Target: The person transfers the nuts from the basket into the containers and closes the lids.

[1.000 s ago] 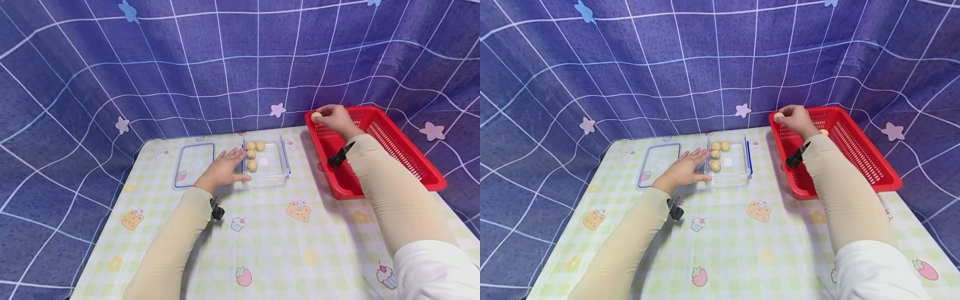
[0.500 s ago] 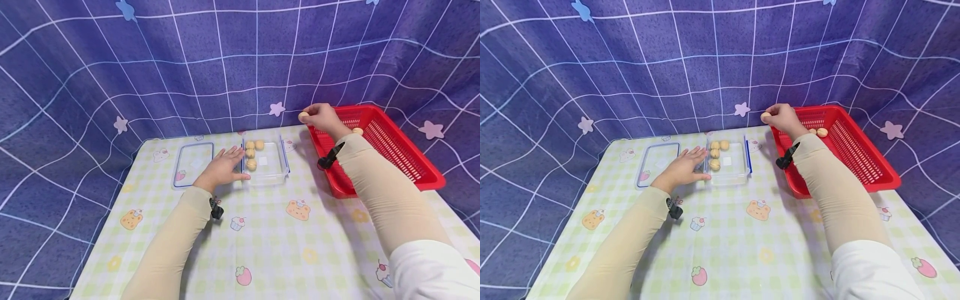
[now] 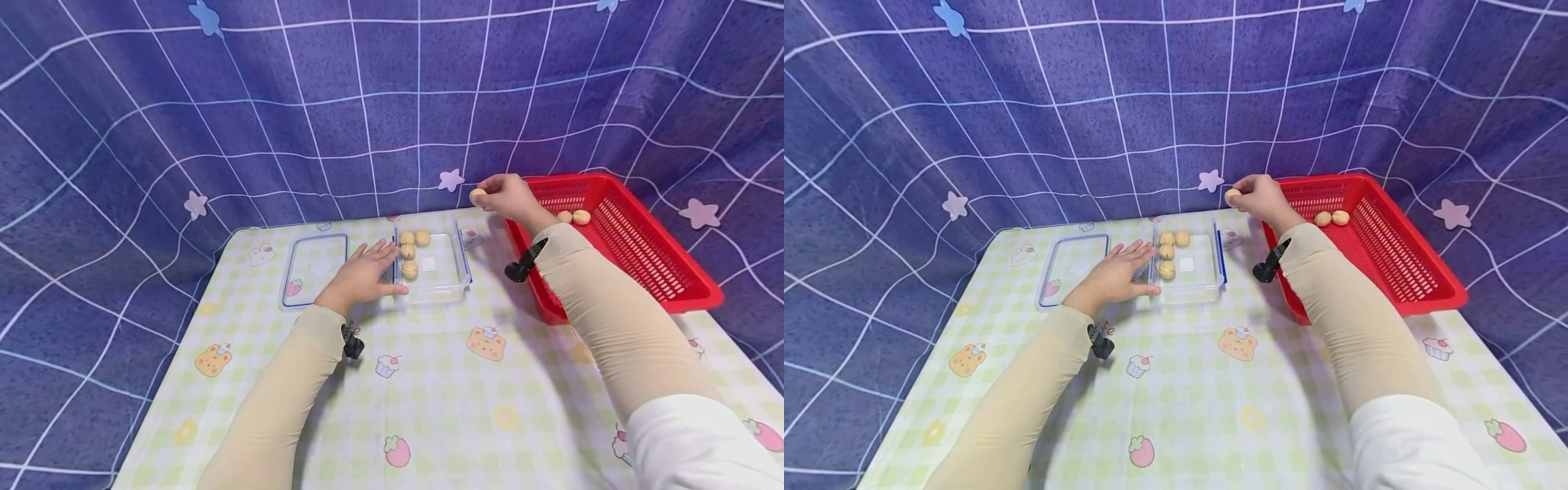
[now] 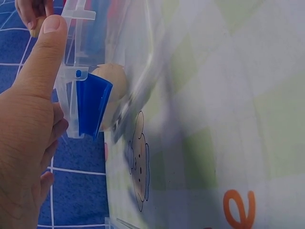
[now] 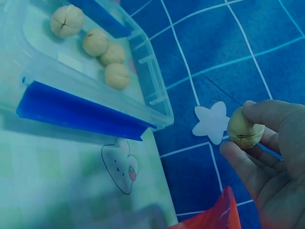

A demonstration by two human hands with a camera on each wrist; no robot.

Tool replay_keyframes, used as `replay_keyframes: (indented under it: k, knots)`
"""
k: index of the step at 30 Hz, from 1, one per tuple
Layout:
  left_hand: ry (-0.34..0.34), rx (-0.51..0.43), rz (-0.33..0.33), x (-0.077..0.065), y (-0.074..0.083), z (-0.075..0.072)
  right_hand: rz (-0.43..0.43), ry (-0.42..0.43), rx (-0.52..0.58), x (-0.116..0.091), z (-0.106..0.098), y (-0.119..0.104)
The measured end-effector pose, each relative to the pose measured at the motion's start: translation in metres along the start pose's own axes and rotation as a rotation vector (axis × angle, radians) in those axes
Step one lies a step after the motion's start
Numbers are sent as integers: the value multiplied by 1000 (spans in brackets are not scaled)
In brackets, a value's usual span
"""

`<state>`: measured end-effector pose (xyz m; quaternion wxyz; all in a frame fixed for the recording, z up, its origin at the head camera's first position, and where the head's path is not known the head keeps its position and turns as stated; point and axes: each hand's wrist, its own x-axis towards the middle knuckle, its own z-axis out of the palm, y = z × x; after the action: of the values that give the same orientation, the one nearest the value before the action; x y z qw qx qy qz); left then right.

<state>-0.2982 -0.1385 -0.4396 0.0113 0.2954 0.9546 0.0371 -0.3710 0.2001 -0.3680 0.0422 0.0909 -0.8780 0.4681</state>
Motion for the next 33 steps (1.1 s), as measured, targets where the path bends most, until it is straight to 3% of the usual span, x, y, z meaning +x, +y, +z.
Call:
replay_keyframes:
  k: [8,33]
  knots:
    - [1,10,4,0,0,1,6,-17,57,-1,12,-4]
    - [26,-8,12,0,-1,1,65,-72,47,-1,57,-22]
